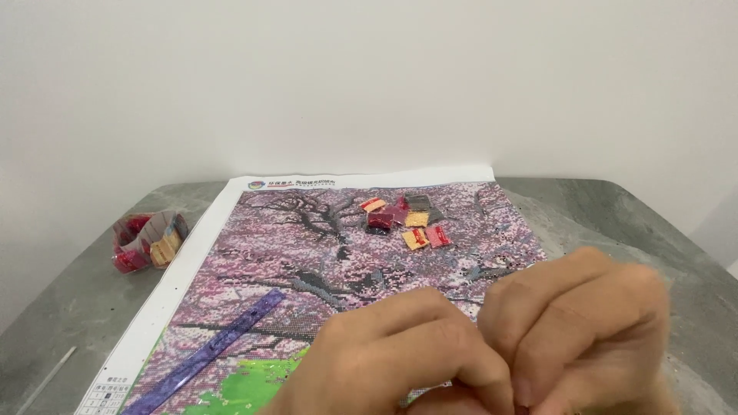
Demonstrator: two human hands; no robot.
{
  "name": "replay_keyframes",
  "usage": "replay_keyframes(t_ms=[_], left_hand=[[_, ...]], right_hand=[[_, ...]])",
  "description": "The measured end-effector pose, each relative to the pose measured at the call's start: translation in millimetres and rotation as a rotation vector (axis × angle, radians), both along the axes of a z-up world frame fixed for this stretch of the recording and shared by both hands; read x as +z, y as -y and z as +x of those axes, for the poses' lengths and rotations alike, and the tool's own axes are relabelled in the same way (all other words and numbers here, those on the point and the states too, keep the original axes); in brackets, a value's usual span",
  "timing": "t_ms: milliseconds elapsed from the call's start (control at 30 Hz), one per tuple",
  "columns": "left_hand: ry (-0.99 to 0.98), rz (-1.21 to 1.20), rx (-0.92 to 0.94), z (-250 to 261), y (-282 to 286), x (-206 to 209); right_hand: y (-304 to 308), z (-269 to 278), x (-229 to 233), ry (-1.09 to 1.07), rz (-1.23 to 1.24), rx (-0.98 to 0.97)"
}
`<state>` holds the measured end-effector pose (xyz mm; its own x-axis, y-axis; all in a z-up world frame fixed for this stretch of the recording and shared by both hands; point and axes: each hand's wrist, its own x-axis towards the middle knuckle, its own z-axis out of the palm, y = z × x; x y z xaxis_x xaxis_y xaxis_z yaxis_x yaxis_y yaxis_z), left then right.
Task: The person is performing diamond painting, which involves using a specialized pen tool to pick up small resin diamonds and place them onto a pre-printed adhesive canvas according to a color-coded guide.
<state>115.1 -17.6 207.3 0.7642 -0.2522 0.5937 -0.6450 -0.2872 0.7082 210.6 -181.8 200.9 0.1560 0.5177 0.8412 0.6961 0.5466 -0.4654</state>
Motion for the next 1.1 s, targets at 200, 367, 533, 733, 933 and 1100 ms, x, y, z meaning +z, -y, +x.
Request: replay_keyframes(t_ms=[200,367,533,733,933,1100], left_hand=[[0.077,-0.06,-0.082,34,-12,-29],[-0.278,-0.431,-0.376,81,-29,-71],[-0.322,-0.374,-0.286,116,-44,-107],[-0.552,-0.412,-0.127,134,-53,-141],[-0.598,-0.467,-0.021,142,-52,-161],[-0.555,-0.528,0.01,143,-47,-158]], right_hand=[[-9,35,-32,-0.067,0.012,0.075],[-25,71,-76,-0.492,-0.029,-0.079],[-43,85,-95,-0.748,-0.139,-0.186],[-54,103,-132,-1.08,-0.202,-0.254],[-55,118,-158,-1.216,-0.245,-0.278],[-58,118,-162,-1.278,-0.213,-0.24]])
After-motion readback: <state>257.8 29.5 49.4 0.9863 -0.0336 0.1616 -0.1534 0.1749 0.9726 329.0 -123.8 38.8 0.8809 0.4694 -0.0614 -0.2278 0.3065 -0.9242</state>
